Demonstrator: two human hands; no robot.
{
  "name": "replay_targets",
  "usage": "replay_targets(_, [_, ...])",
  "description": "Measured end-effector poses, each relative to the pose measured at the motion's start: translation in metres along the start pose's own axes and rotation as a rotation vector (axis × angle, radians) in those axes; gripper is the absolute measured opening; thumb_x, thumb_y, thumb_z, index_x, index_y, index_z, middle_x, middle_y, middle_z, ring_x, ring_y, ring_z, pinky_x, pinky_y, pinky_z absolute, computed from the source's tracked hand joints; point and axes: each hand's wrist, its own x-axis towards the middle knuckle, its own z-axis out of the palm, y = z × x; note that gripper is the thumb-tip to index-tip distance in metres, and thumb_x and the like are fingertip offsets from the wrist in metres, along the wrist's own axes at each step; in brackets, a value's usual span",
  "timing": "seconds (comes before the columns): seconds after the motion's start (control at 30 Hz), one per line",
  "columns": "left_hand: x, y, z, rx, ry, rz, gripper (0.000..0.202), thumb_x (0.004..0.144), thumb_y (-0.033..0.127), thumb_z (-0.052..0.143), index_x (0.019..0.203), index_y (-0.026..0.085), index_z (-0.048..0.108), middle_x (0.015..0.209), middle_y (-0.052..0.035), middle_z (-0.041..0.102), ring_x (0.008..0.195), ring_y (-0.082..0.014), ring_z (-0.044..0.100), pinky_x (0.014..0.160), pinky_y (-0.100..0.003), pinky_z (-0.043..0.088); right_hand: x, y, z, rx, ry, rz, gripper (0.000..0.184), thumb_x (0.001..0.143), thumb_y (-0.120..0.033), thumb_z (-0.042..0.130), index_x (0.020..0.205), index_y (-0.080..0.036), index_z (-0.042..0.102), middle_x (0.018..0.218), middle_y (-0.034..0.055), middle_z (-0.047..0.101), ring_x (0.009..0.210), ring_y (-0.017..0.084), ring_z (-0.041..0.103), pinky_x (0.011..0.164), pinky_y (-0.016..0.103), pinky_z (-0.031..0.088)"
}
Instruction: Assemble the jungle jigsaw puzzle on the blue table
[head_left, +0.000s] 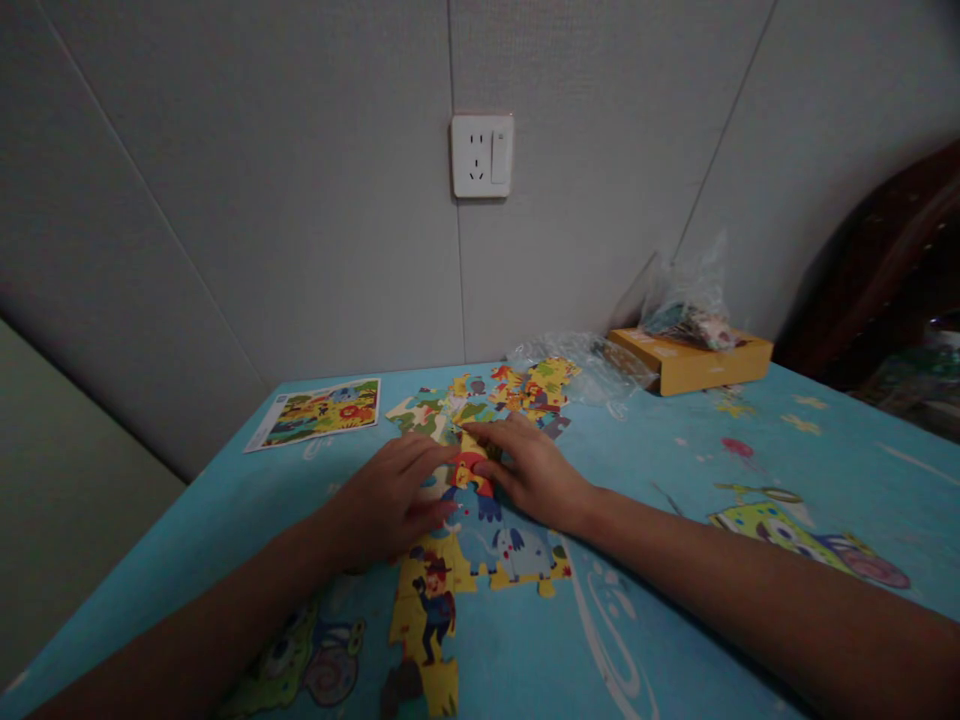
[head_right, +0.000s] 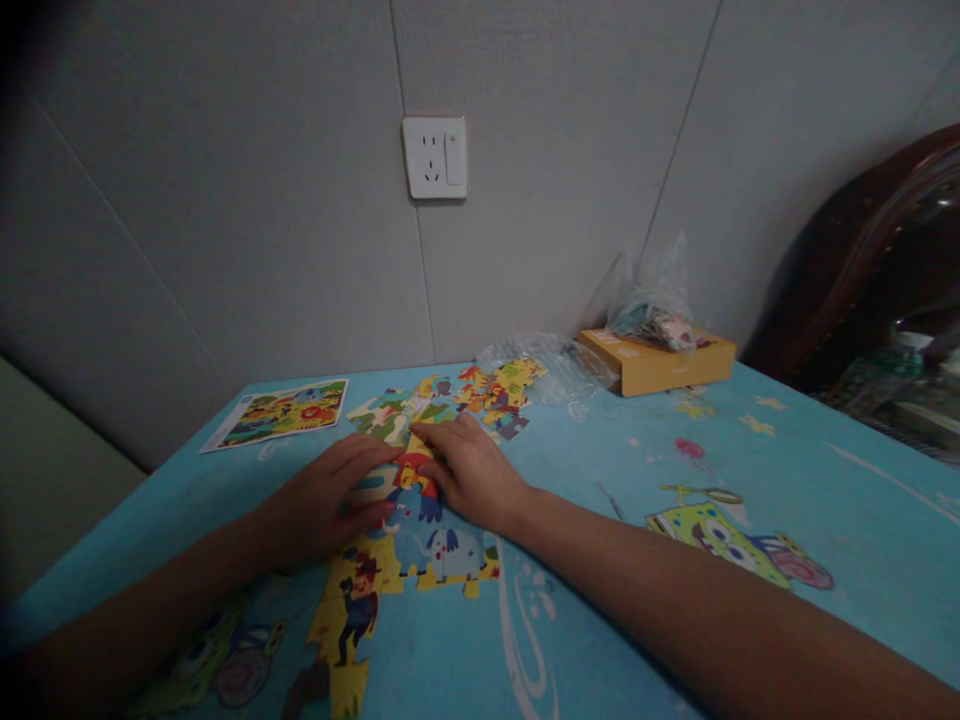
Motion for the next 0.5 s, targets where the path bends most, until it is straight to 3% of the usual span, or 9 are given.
replay_targets(0.17, [-0.003, 0.008, -0.0007, -0.101, -0.004, -0.005, 0.022, 0.09, 0.03, 0.061, 0.108, 0.018, 0.054, 0.11, -0.0096, 0.057, 0.103, -0.023, 0.056, 0.09, -0.038, 0.051, -0.0027, -0.003, -0.0019, 0.011, -0.051, -0.039, 0.046, 0.089, -0.022, 0.063, 0.133, -0.014, 0.051, 0.117, 0.0127, 0.066, 0.1, 0.026, 0.052, 0.089, 0.043, 0.044])
replay_targets(0.5, [-0.0056, 0.0035, -0.002, -0.151, -0.135, -0.024, 0.018, 0.089, 0.03, 0.063, 0.1, 0.017, 0.06, 0.105, -0.0093, 0.057, 0.098, -0.0234, 0.056, 0.084, -0.037, 0.051, -0.0015, -0.0052, -0.0046, 0.061, -0.129, -0.056, 0.05, 0.088, -0.023, 0.065, 0.134, -0.017, 0.049, 0.117, 0.0118, 0.063, 0.103, 0.026, 0.051, 0.093, 0.045, 0.043])
